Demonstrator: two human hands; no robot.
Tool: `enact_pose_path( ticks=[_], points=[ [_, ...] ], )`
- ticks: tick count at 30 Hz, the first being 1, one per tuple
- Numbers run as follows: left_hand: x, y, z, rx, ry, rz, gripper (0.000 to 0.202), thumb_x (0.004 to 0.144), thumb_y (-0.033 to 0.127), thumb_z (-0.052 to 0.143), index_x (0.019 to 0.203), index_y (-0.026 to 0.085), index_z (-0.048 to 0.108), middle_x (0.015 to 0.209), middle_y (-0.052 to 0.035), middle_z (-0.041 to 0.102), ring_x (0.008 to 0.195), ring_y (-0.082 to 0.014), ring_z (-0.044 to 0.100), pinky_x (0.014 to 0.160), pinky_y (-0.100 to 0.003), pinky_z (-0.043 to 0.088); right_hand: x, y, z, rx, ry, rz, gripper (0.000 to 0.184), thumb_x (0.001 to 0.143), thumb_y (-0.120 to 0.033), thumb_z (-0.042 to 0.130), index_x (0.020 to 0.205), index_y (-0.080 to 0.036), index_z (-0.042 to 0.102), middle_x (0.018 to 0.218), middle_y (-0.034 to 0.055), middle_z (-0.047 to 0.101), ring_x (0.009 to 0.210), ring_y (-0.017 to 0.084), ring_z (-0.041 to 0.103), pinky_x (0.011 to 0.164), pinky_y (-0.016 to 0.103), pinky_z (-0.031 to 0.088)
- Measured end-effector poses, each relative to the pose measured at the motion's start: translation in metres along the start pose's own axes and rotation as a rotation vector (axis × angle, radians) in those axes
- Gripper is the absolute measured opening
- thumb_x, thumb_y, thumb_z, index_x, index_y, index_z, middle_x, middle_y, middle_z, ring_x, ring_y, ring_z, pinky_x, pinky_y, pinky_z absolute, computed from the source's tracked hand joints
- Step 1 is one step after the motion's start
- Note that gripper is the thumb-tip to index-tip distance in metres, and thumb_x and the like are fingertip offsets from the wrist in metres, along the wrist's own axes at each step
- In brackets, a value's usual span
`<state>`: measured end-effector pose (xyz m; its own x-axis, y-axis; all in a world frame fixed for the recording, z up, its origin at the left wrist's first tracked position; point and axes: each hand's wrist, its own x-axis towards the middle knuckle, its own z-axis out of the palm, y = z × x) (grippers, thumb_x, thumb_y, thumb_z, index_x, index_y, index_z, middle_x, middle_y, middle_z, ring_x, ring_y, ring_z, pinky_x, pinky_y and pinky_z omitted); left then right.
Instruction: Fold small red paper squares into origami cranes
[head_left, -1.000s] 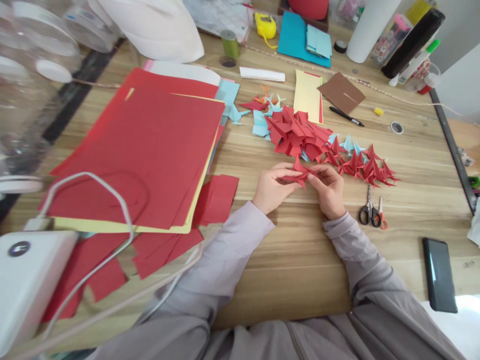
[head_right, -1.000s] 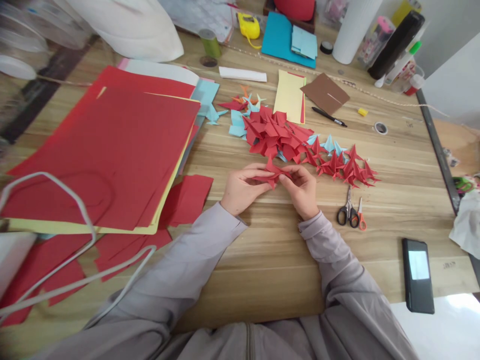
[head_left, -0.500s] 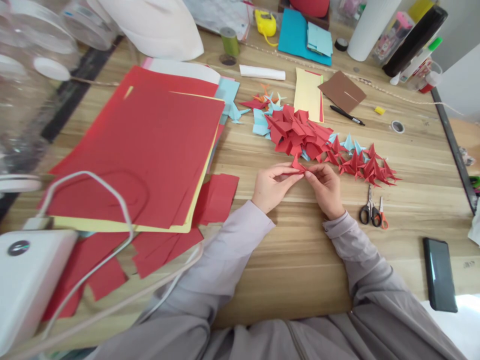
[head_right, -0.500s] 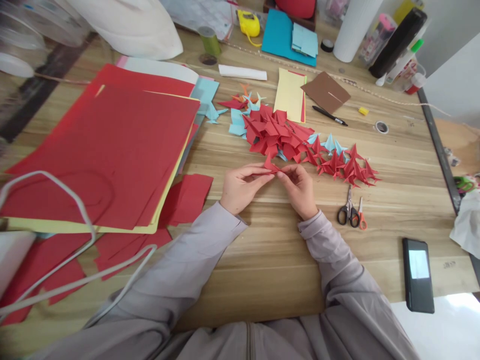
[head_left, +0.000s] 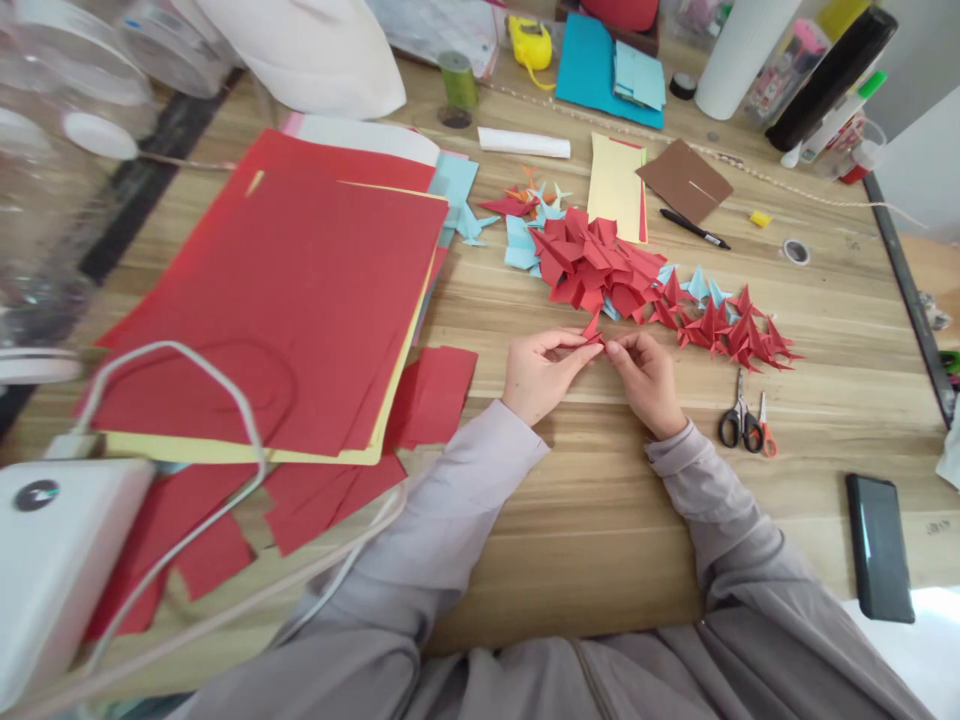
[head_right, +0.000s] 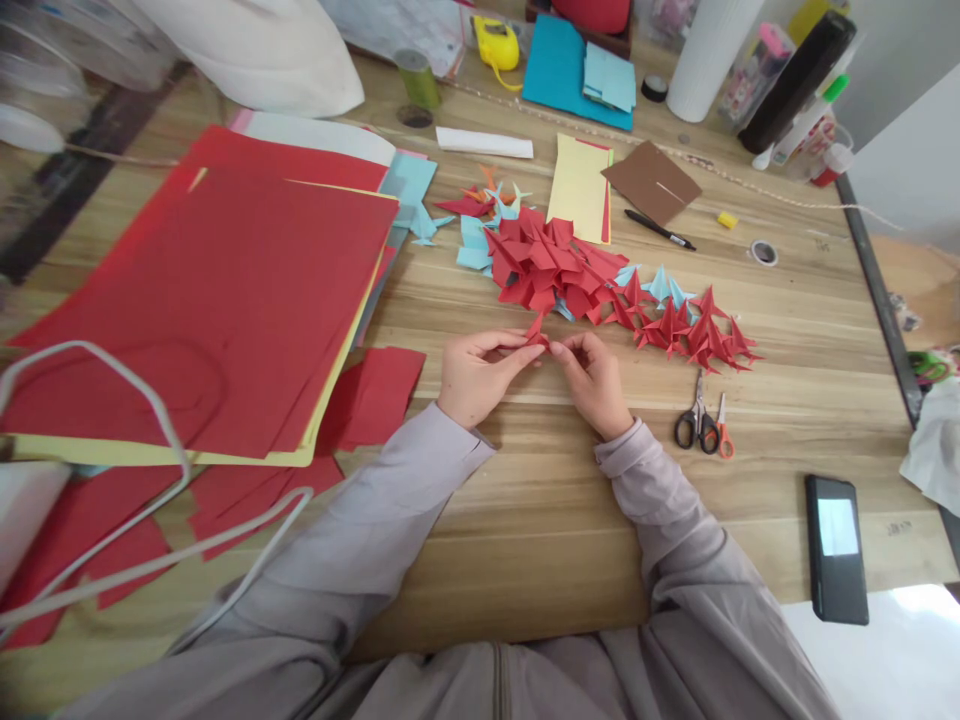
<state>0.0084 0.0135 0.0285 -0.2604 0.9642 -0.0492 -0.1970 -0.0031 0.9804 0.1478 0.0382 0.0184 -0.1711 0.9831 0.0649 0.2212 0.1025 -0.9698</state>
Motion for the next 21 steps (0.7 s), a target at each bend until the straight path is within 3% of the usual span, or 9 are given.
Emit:
enact_pose_path(
  ticks=[5,8,15,21],
  points=[
    [0.0002,0.003,0.0006,-0.015,0.021,-0.024,0.02,0.06,0.032,0.079,0.069,0.015,0.072,0.072,-0.0042,0.073,0.061,-0.0151,0.067,0.065,-0.03,0.059,-0.0004,-0.0013,-0.0022,-0.144,-0.042,-0.098,0.04,0.086,-0.052,0.051,0.065,-0.019,0.052,0.064,-0.0014,0.049,0.062,0.012,0.045,0.062,0.027,0.038],
    [0.0015,0.005,0.0003,-0.029,0.03,-0.049,0.026,0.059,0.036,0.08,0.069,0.014,0.071,0.07,-0.0047,0.072,0.059,-0.0153,0.067,0.062,-0.03,0.058,-0.0009,-0.0031,-0.0031,-0.121,-0.026,-0.11,0.045,0.09,-0.052,0.045,0.059,-0.019,0.048,0.062,-0.0014,0.048,0.061,0.012,0.045,0.063,0.027,0.038],
    [0.0038,0.0019,-0.0013,-0.091,0.018,-0.054,0.031,0.057,0.034,0.082,0.069,0.014,0.06,0.068,-0.0029,0.07,0.062,-0.0162,0.067,0.058,-0.028,0.057,-0.001,-0.0028,-0.0025,0.045,0.018,-0.028,0.036,0.084,-0.054,0.054,0.075,-0.019,0.056,0.066,-0.0024,0.056,0.064,0.012,0.051,0.065,0.026,0.042],
    [0.0029,0.0023,-0.0019,-0.116,-0.047,-0.062,0.044,0.058,0.029,0.081,0.097,0.016,0.065,0.086,-0.0055,0.073,0.076,-0.0194,0.07,0.064,-0.031,0.058,-0.0005,-0.0037,-0.0027,0.052,-0.032,-0.029,0.033,0.08,-0.051,0.062,0.073,-0.019,0.061,0.066,-0.0007,0.061,0.065,0.013,0.055,0.066,0.028,0.045]
  ],
)
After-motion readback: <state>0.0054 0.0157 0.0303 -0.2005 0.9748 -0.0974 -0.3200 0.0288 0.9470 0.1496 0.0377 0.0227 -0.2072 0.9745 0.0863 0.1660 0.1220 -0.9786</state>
